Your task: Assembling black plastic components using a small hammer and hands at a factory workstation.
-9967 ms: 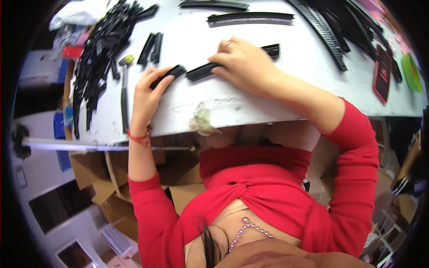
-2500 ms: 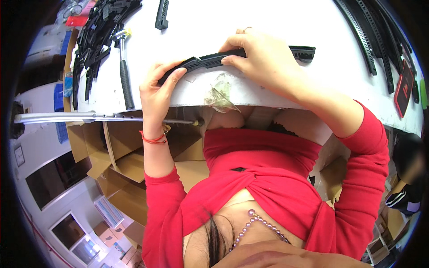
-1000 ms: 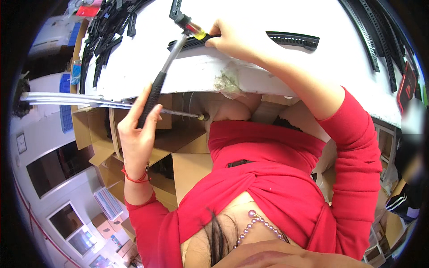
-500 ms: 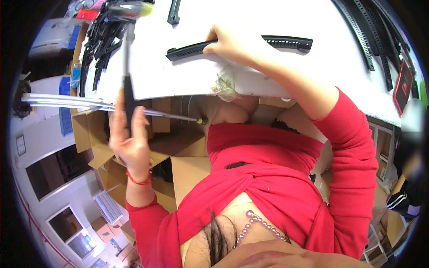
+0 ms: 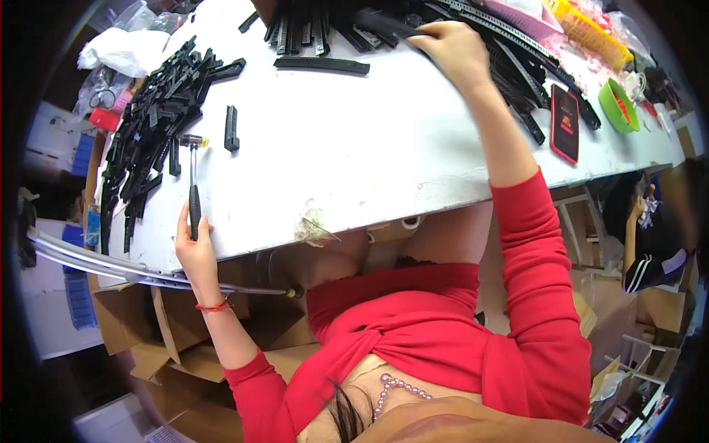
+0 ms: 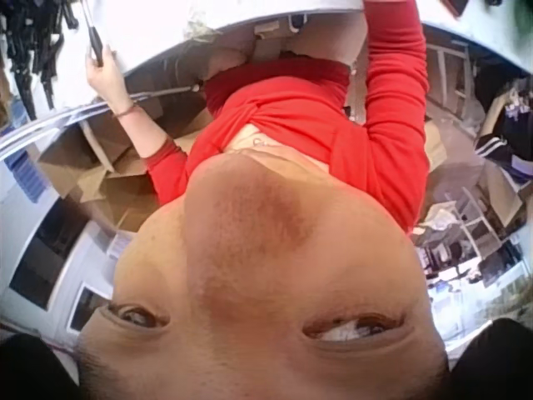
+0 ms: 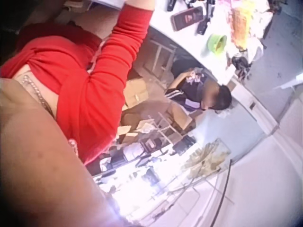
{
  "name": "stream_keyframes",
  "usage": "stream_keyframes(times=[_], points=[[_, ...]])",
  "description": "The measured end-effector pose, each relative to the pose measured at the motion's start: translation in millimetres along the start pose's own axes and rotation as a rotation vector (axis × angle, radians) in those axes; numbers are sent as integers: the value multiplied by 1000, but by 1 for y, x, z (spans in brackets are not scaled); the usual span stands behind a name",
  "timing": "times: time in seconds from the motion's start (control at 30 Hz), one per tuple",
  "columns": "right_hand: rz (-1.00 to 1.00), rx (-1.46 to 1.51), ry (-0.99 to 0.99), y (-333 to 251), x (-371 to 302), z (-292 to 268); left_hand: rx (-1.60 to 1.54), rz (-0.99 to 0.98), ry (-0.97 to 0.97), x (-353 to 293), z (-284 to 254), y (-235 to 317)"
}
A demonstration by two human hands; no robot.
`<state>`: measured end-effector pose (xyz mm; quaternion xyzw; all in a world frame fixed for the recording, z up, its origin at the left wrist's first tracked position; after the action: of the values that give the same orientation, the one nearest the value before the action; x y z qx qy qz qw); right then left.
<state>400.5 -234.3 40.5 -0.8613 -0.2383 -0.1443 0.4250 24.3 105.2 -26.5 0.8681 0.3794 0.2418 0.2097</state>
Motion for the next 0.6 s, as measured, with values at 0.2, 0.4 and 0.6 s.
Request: stream_keyframes(times=[0.2,0.4,0.6], points=[[-28,-581,272,97,47,-35,192,19,127,8,8,-10],[-508,-664,427,51,38,3,417,77,220,6,12,-18],[-504,-379,-252,-70,4,129,532,-10,194,4,6,-16]])
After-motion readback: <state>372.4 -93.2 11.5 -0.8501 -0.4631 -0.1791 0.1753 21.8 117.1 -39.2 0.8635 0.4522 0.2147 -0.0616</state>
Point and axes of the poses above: each hand's wrist, its own x-axis towards the middle knuckle, its own z-axis out of the palm, y = z × x, the point moved 4 cm from there along x, towards the middle knuckle, and after that the axes turned 15 degrees about x, right-handed, at the moved point
